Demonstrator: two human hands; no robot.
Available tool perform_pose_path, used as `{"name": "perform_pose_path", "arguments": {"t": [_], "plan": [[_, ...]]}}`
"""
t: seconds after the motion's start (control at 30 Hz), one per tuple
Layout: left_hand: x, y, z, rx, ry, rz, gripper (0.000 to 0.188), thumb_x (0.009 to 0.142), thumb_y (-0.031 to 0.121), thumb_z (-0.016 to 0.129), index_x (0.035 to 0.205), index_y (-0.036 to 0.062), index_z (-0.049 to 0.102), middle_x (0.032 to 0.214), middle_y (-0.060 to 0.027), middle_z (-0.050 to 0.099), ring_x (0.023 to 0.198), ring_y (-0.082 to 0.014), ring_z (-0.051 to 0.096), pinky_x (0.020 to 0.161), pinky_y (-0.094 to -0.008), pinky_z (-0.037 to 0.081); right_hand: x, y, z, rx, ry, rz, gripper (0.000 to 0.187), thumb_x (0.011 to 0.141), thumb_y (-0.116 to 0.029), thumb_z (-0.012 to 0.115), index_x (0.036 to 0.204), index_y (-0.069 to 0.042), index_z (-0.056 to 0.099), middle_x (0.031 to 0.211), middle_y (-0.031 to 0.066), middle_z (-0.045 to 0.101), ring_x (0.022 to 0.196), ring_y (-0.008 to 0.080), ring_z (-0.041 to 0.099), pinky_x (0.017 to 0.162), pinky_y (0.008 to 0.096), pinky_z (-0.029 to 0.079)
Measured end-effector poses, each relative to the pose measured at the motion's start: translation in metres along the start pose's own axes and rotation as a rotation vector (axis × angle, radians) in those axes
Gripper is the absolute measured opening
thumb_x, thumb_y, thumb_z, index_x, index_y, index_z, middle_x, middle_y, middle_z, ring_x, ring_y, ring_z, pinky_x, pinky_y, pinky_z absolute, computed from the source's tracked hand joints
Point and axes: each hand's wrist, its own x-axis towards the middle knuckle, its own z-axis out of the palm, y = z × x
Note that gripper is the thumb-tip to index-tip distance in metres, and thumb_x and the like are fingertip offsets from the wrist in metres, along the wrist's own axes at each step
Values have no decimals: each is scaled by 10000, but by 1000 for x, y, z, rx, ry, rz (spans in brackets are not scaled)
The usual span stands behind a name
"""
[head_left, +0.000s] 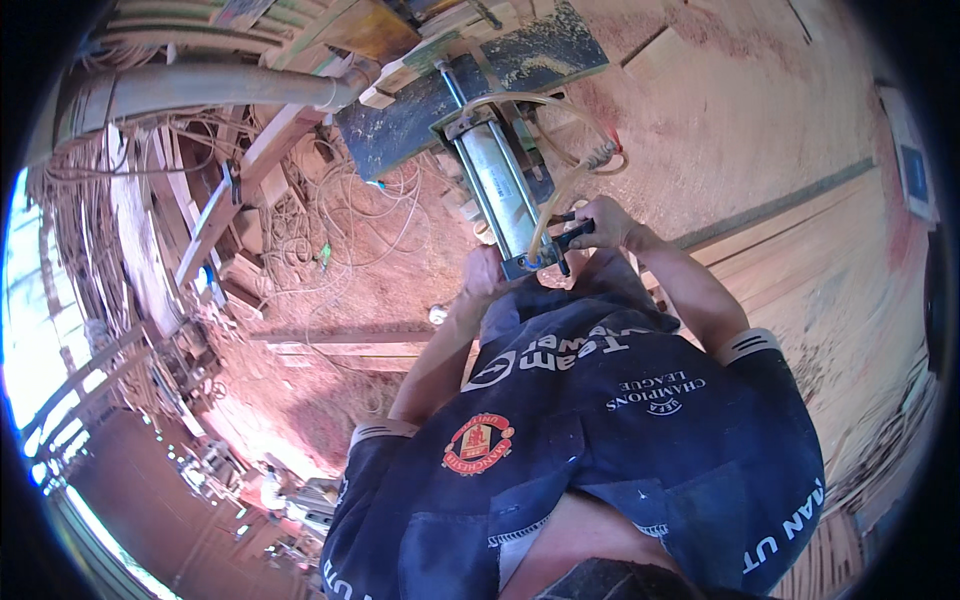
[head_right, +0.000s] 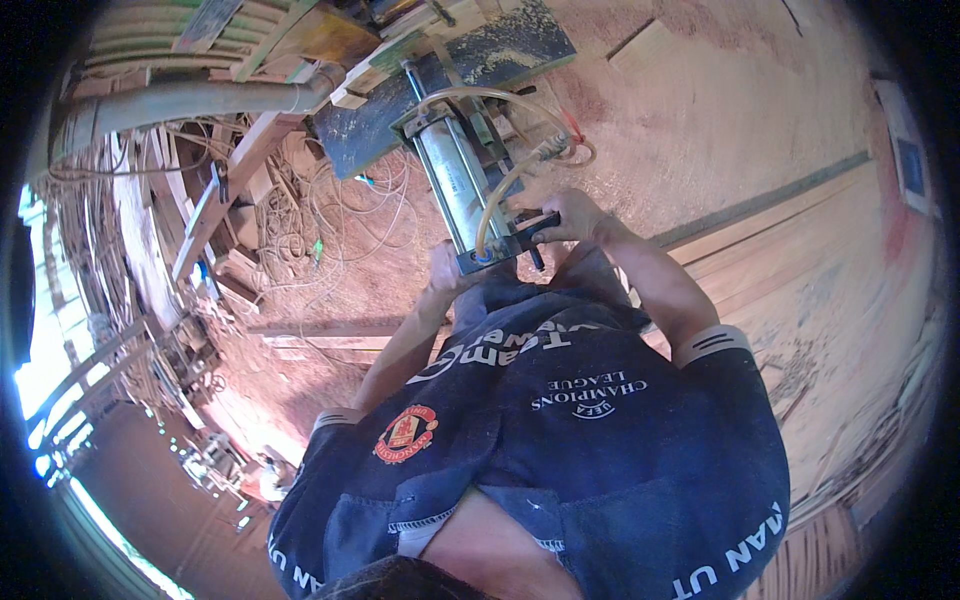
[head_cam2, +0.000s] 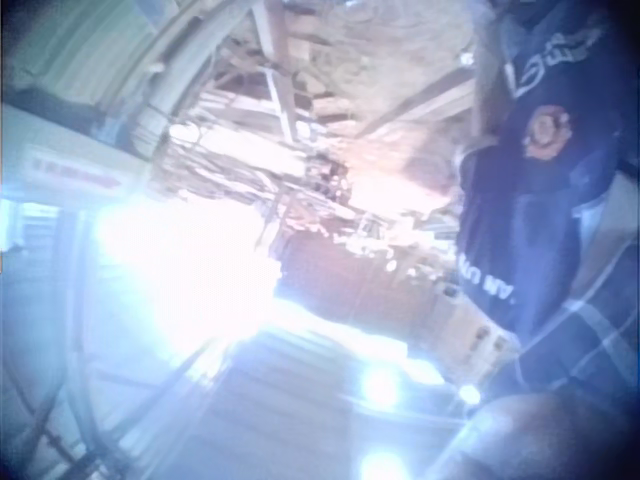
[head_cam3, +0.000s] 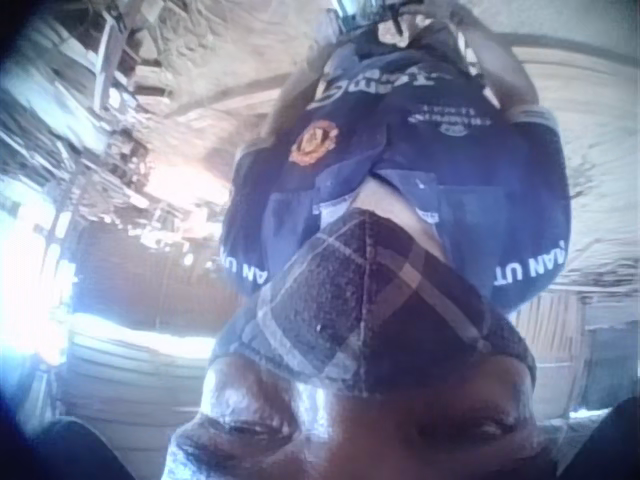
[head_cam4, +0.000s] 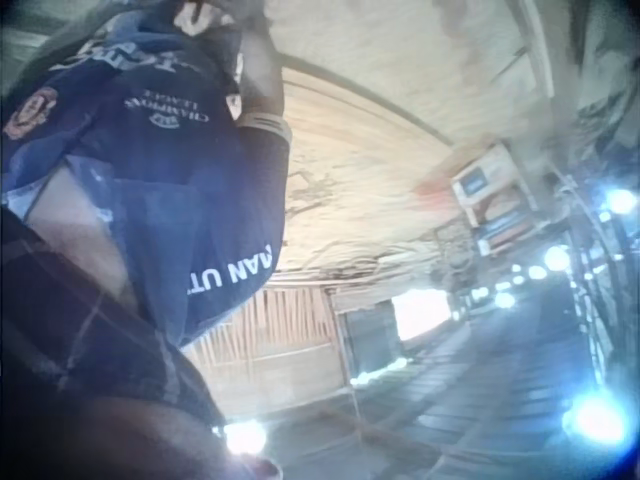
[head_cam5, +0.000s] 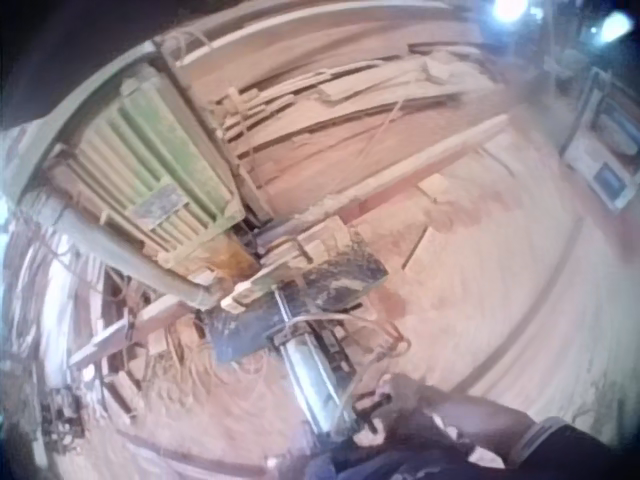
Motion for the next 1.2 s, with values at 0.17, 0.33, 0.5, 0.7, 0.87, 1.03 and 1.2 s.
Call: {"name": "perform_pose_path", "arguments": {"t": [0.17, 0.33, 0.5, 0.7, 0.87, 1.03, 1.2], "plan": [[-5, 1, -3, 28, 5, -72, 478, 785, 551, 844, 1008, 132, 779, 766, -189, 720, 687, -416, 714, 588, -486, 551, 3, -9, 0, -78, 25, 8, 669, 699, -732, 836, 717, -75, 709, 680, 170, 666, 674, 410, 683, 649, 479, 525], [-3, -5, -4, -96, -63, -187, 625, 725, 652, 847, 839, 45, 748, 630, -206, 632, 599, -427, 656, 552, -479, 515, 5, -29, 1, -246, 9, 67, 663, 703, -744, 814, 676, -92, 699, 628, 156, 655, 636, 395, 696, 622, 478, 545], [-11, -23, -2, -140, -165, -205, 566, 849, 621, 754, 1123, 128, 798, 760, -167, 737, 715, -389, 736, 668, -490, 582, 3, -54, 2, -341, 41, 98, 645, 731, -739, 789, 666, -104, 701, 621, 157, 662, 632, 392, 708, 615, 493, 555], [-13, -25, 1, -78, -206, -274, 662, 836, 727, 713, 1111, 132, 808, 773, -172, 744, 751, -405, 741, 704, -509, 589, 8, -55, 4, -387, 21, 157, 670, 714, -781, 777, 755, -113, 765, 687, 185, 699, 675, 405, 722, 652, 508, 574], [-8, -13, -1, -31, -228, -332, 614, 825, 706, 745, 1124, 174, 817, 822, -183, 763, 825, -395, 759, 759, -514, 604, 3, -41, 7, -313, 148, 30, 526, 737, -621, 852, 678, -122, 697, 603, 139, 643, 602, 390, 685, 581, 487, 540], [-2, -5, -4, 9, -283, -382, 578, 837, 682, 757, 1114, 179, 817, 818, -169, 769, 835, -387, 770, 768, -504, 616, 3, -29, 11, -318, 137, 31, 504, 743, -595, 859, 690, -118, 704, 624, 137, 662, 607, 391, 686, 576, 474, 538], [-4, 3, -10, -82, -144, -330, 595, 807, 655, 772, 1137, 161, 816, 744, -189, 723, 715, -401, 731, 652, -493, 572, 1, -28, 9, -331, 64, 111, 453, 736, -588, 862, 764, -145, 771, 662, 135, 691, 637, 388, 699, 599, 471, 547]]}}
